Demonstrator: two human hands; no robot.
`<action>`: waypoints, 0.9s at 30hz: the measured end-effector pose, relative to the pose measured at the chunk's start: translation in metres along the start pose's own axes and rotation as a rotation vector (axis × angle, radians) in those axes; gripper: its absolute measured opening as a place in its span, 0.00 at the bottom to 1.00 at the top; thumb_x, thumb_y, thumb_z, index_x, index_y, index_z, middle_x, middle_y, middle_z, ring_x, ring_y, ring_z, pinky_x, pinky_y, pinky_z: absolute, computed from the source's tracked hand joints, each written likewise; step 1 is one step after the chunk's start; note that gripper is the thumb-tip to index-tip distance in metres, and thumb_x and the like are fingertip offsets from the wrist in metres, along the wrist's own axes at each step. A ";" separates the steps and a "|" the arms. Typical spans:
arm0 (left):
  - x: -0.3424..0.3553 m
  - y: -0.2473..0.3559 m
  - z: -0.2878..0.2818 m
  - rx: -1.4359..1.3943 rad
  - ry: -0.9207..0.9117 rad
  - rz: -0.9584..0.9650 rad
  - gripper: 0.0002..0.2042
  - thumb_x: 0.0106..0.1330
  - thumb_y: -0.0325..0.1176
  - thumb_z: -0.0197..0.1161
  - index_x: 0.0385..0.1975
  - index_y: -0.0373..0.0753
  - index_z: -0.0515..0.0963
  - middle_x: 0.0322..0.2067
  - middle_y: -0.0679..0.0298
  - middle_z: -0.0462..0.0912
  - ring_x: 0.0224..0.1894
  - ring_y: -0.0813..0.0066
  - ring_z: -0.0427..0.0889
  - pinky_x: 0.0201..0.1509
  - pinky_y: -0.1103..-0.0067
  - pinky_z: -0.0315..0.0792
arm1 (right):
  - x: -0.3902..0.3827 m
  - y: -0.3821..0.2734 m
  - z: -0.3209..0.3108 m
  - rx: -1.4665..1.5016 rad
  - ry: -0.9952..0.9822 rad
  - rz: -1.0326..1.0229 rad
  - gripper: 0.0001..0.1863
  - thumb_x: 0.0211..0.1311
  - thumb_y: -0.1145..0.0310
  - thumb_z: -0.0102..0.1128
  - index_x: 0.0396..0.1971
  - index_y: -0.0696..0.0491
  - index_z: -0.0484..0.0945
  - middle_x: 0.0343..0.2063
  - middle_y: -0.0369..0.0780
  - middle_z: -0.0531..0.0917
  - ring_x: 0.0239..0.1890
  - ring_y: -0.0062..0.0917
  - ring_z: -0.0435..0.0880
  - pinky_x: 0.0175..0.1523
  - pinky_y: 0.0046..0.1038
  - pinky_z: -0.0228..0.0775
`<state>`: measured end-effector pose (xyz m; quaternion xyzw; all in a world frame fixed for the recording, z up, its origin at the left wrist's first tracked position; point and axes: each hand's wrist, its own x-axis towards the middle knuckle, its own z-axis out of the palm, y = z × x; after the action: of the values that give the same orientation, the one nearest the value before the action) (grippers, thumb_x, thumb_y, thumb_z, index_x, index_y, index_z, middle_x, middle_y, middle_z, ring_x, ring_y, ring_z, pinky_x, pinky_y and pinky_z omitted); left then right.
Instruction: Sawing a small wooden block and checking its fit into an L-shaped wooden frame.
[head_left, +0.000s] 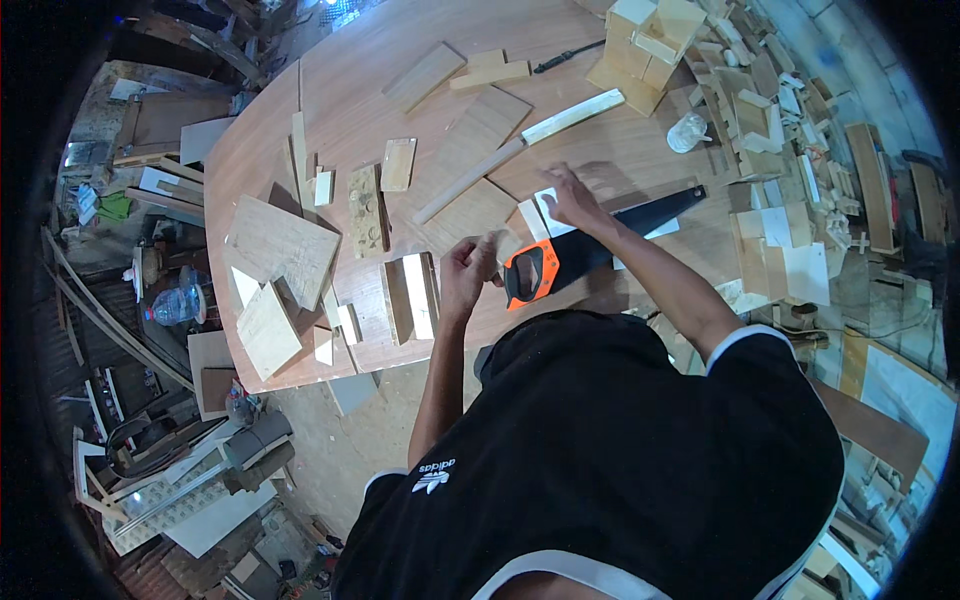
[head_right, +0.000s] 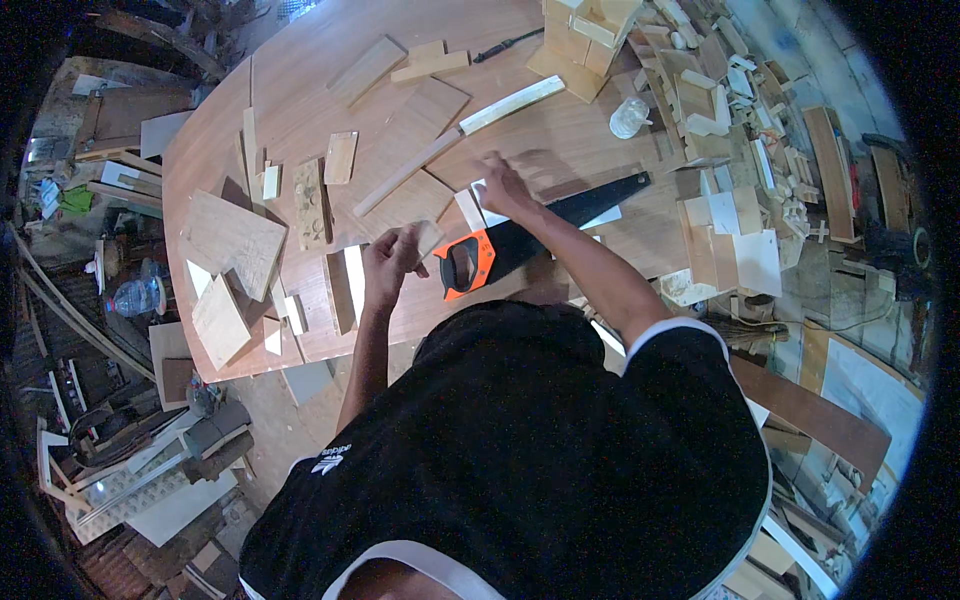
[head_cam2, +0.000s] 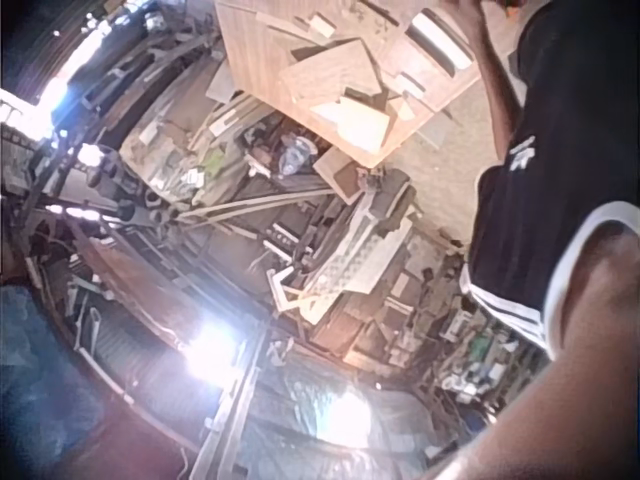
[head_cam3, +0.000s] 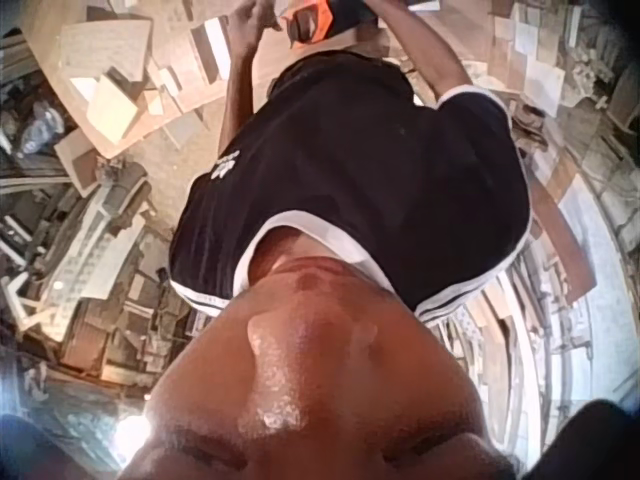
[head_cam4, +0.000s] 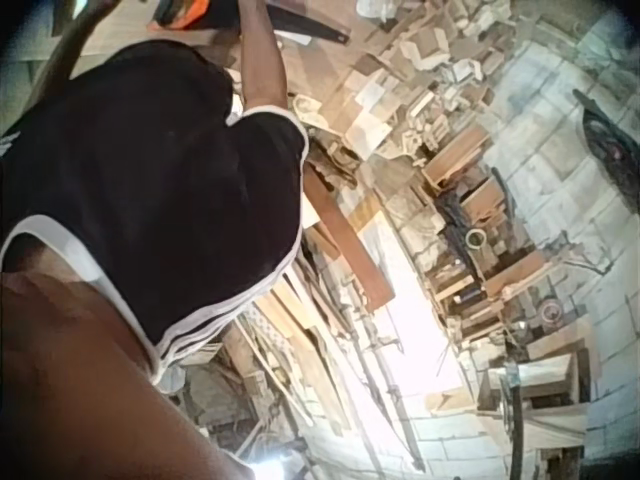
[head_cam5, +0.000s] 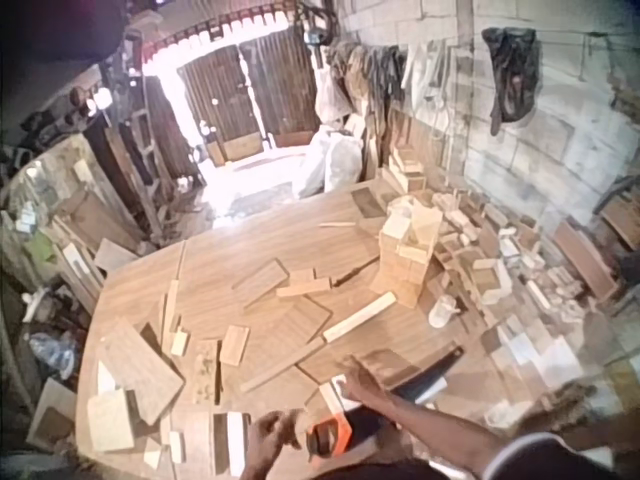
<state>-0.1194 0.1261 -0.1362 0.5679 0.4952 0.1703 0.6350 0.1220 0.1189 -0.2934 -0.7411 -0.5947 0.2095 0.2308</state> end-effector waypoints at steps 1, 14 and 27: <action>0.002 0.004 0.004 0.001 -0.005 0.003 0.22 0.66 0.45 0.56 0.43 0.27 0.75 0.23 0.61 0.79 0.19 0.75 0.79 0.25 0.80 0.72 | 0.003 0.001 0.004 0.213 0.140 -0.247 0.25 0.52 0.63 0.65 0.51 0.53 0.73 0.50 0.47 0.74 0.51 0.36 0.75 0.52 0.33 0.71; 0.015 0.004 0.019 0.083 -0.122 0.105 0.18 0.60 0.36 0.65 0.43 0.27 0.75 0.24 0.60 0.80 0.23 0.78 0.80 0.28 0.82 0.74 | -0.050 -0.086 -0.087 0.602 -0.121 -0.211 0.10 0.56 0.66 0.62 0.32 0.57 0.82 0.29 0.40 0.84 0.30 0.23 0.83 0.35 0.24 0.74; 0.014 -0.009 0.035 -0.019 -0.102 0.124 0.14 0.62 0.31 0.61 0.42 0.31 0.67 0.34 0.54 0.80 0.33 0.70 0.82 0.35 0.78 0.76 | -0.028 0.061 0.005 0.088 0.278 0.175 0.30 0.52 0.70 0.59 0.55 0.65 0.64 0.44 0.55 0.78 0.50 0.43 0.77 0.54 0.38 0.70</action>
<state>-0.0872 0.1146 -0.1552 0.5993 0.4243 0.1848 0.6532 0.1611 0.0812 -0.3325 -0.8010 -0.4806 0.1502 0.3238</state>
